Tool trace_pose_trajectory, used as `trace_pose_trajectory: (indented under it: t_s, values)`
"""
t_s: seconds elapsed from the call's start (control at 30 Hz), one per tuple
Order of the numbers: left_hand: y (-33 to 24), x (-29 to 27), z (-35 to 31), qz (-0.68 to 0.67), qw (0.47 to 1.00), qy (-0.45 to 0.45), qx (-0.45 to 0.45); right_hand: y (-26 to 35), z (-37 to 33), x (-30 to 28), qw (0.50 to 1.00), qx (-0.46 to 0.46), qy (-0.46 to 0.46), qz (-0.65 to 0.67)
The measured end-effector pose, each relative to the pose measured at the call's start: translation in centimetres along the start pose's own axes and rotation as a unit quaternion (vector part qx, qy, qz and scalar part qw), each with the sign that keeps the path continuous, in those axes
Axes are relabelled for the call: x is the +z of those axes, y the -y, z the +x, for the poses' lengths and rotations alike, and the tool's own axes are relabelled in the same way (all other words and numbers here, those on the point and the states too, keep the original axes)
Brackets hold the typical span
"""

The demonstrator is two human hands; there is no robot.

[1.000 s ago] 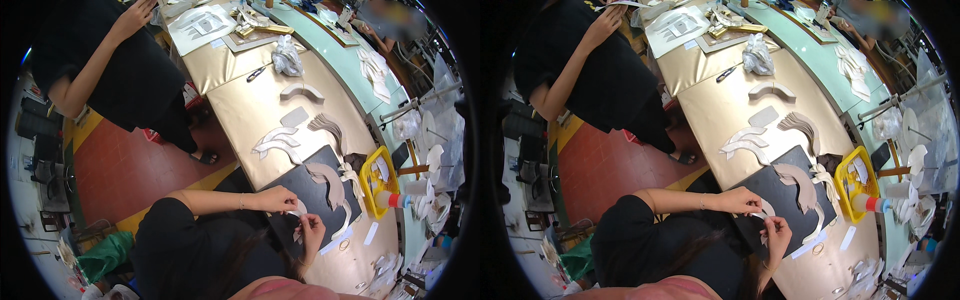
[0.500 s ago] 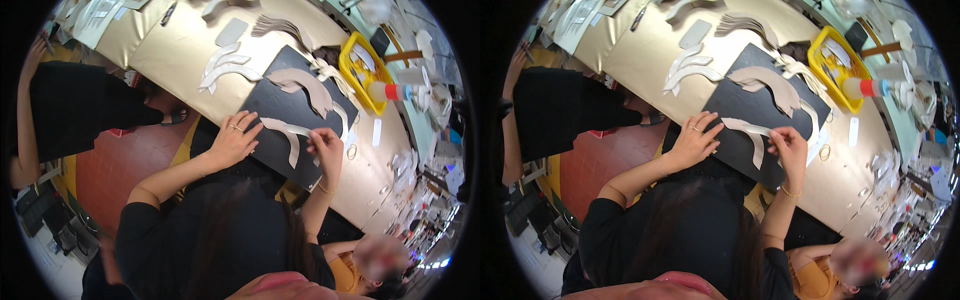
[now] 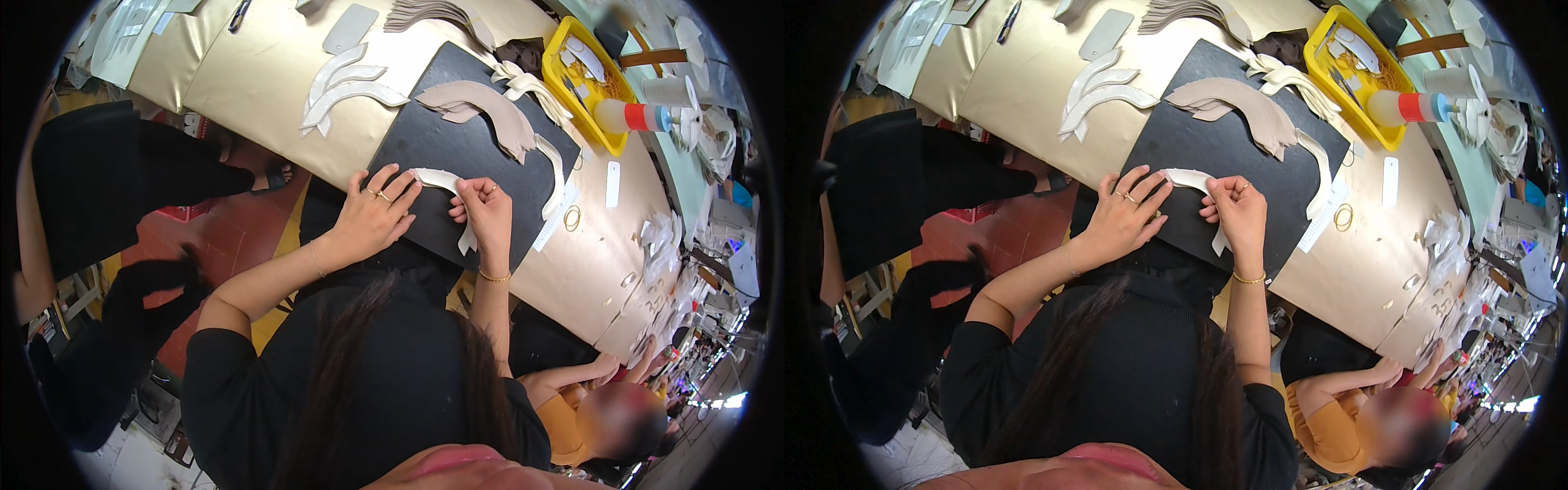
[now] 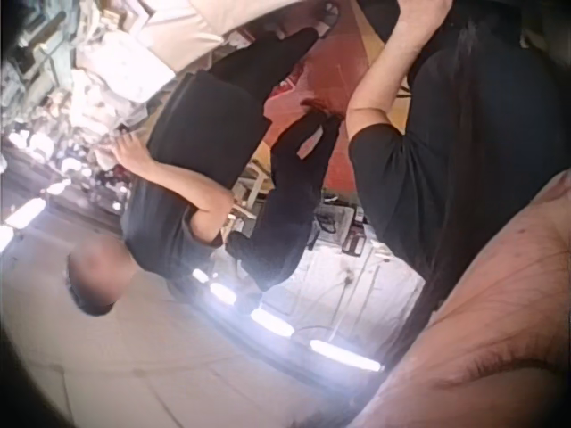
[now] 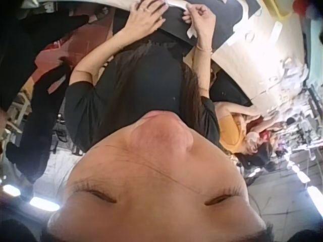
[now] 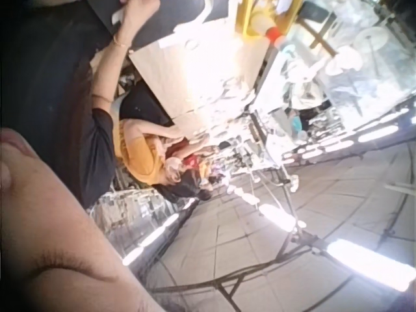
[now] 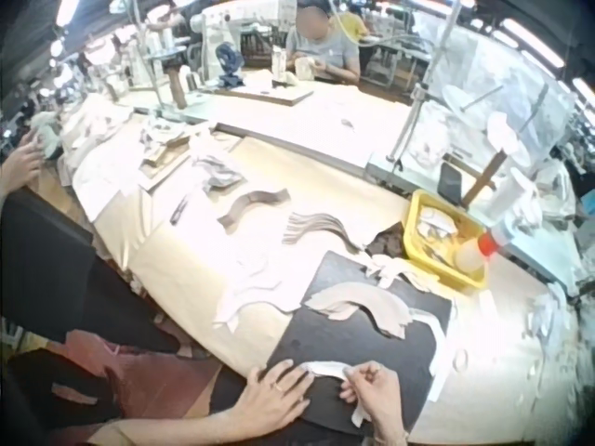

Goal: The person arranges and aligns multiple white and beige leather cutouts on a black board at a workbench. They repeatedly pick up pieces, position them, and press them down by hand to form a layered pattern.

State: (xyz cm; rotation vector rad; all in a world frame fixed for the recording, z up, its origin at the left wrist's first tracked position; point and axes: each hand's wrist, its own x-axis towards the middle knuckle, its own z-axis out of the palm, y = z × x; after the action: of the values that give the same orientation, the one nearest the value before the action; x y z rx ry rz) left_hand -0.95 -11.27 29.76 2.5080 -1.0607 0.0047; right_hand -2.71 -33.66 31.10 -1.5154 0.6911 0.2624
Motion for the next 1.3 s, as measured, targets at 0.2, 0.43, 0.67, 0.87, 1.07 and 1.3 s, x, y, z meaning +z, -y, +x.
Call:
trace_pose_trajectory:
  t_s: [0.2,0.43,0.67,0.87,1.07,1.3]
  values:
    - [0.2,0.1,0.1,-0.007,1.0,0.002,0.002,-0.1,0.4,-0.4,1.0,0.014,0.008,-0.01]
    - [0.3,0.4,0.0,-0.009,1.0,-0.008,0.004,0.0,0.7,-0.4,1.0,0.015,0.008,-0.02]
    - [0.1,0.5,0.4,-0.004,1.0,-0.018,-0.003,0.0,0.7,-0.3,1.0,0.01,0.004,-0.023]
    - [0.0,0.7,0.7,0.001,1.0,-0.015,-0.008,0.2,0.8,-0.2,0.999,0.012,-0.002,-0.034]
    - [-0.1,1.1,0.6,0.011,1.0,-0.019,-0.006,0.4,0.7,0.0,0.999,0.013,-0.011,-0.045]
    - [-0.1,1.4,0.6,0.017,1.0,-0.022,-0.003,0.4,0.6,0.0,0.999,0.011,-0.013,-0.048]
